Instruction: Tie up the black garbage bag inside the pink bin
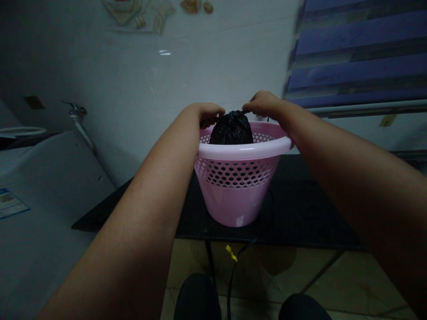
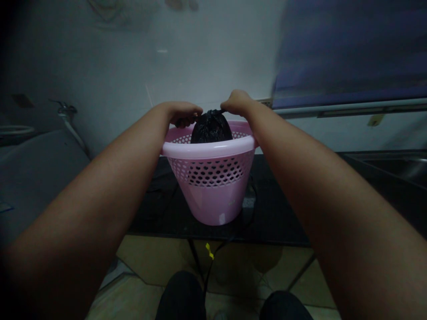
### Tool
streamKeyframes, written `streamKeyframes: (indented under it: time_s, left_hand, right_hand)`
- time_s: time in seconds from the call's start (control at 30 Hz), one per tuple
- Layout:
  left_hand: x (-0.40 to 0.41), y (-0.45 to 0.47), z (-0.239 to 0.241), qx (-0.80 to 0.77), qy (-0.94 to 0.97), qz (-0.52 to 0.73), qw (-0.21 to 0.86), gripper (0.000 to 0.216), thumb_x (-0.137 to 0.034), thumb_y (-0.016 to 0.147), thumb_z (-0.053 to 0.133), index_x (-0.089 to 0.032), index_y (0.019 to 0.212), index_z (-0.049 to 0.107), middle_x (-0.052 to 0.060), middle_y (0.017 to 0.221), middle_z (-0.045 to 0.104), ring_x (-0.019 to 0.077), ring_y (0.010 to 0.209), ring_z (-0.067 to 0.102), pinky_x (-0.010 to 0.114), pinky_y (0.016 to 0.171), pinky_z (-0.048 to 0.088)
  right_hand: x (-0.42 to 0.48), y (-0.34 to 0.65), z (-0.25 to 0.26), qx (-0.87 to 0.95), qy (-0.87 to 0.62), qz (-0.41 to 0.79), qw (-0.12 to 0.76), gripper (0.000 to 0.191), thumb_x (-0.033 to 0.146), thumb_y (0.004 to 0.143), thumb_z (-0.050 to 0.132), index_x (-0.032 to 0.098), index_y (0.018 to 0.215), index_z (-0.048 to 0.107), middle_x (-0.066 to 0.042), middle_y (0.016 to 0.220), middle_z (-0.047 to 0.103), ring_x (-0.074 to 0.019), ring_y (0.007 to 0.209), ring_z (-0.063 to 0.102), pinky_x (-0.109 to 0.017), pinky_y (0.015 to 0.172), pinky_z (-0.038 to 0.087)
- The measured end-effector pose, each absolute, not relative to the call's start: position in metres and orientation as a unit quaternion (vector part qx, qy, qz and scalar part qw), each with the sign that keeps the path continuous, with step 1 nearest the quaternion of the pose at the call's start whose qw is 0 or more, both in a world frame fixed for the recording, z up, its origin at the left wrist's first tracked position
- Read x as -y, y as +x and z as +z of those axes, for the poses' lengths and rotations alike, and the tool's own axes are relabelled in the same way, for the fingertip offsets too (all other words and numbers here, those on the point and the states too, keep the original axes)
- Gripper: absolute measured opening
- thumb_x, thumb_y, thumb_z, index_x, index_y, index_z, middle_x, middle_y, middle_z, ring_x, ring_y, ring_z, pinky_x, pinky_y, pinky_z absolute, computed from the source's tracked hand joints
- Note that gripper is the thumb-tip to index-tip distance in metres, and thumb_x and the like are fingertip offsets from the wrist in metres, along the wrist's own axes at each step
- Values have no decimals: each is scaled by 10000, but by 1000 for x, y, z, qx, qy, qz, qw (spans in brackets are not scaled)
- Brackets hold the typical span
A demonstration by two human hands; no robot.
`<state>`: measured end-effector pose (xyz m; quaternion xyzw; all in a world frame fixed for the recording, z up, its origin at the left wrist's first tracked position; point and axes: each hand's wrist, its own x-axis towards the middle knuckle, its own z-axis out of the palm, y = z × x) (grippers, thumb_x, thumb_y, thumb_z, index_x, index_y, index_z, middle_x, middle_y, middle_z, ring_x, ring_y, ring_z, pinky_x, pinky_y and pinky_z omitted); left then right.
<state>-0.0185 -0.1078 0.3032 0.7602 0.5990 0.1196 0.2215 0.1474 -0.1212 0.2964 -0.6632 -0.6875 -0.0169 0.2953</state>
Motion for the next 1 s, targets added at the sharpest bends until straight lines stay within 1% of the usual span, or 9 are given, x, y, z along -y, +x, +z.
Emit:
streamKeyframes:
  time_s: [0.2, 0.4, 0.57, 0.8, 0.9, 1.0]
  left_hand:
    - [106, -19, 303, -607, 749, 122, 237, 130, -259, 678, 450, -176, 709, 545, -24, 471, 266, 97, 434, 245, 274, 499, 228]
    - [108, -18, 303, -614, 754, 125, 199, 131, -280, 669, 459, -186, 688, 550, -9, 481, 290, 117, 464, 300, 281, 515, 247]
    - [108, -19, 303, -605, 762, 115, 202, 151, -286, 662, 457, -182, 717, 552, -10, 472, 277, 115, 460, 295, 277, 506, 246]
    - [106, -19, 303, -603, 755, 118, 228, 119, -269, 670, 452, -184, 715, 523, -26, 468, 261, 93, 430, 240, 269, 477, 225]
    - [105, -20, 303, -600, 757, 117, 230, 159, -273, 668, 458, -183, 762, 549, -25, 459, 267, 100, 430, 251, 272, 482, 234]
    - [105, -20, 303, -604, 754, 126, 225, 178, -269, 664, 466, -185, 782, 570, -21, 459, 280, 115, 439, 289, 279, 501, 252]
  right_hand:
    - [121, 148, 296, 692, -659, -21, 293, 269, 236, 784, 556, 40, 942, 651, -108, 703, 569, -165, 663, 531, -264, 568, 421]
    - [121, 148, 297, 688, -665, -27, 290, 272, 243, 772, 566, 44, 934, 657, -99, 664, 559, -168, 664, 523, -260, 562, 416]
    - [118, 149, 296, 687, -665, -24, 294, 278, 246, 765, 572, 44, 935, 657, -99, 661, 558, -174, 670, 526, -267, 574, 418]
    - [121, 149, 296, 687, -662, -20, 300, 260, 244, 768, 569, 61, 932, 652, -94, 660, 551, -173, 666, 521, -281, 593, 419]
    - [123, 148, 297, 688, -666, -28, 288, 250, 257, 773, 549, 81, 913, 658, -84, 636, 534, -173, 640, 514, -287, 579, 411]
    - [123, 148, 297, 686, -669, -31, 285, 249, 255, 769, 554, 85, 917, 658, -85, 639, 543, -182, 664, 524, -286, 585, 417]
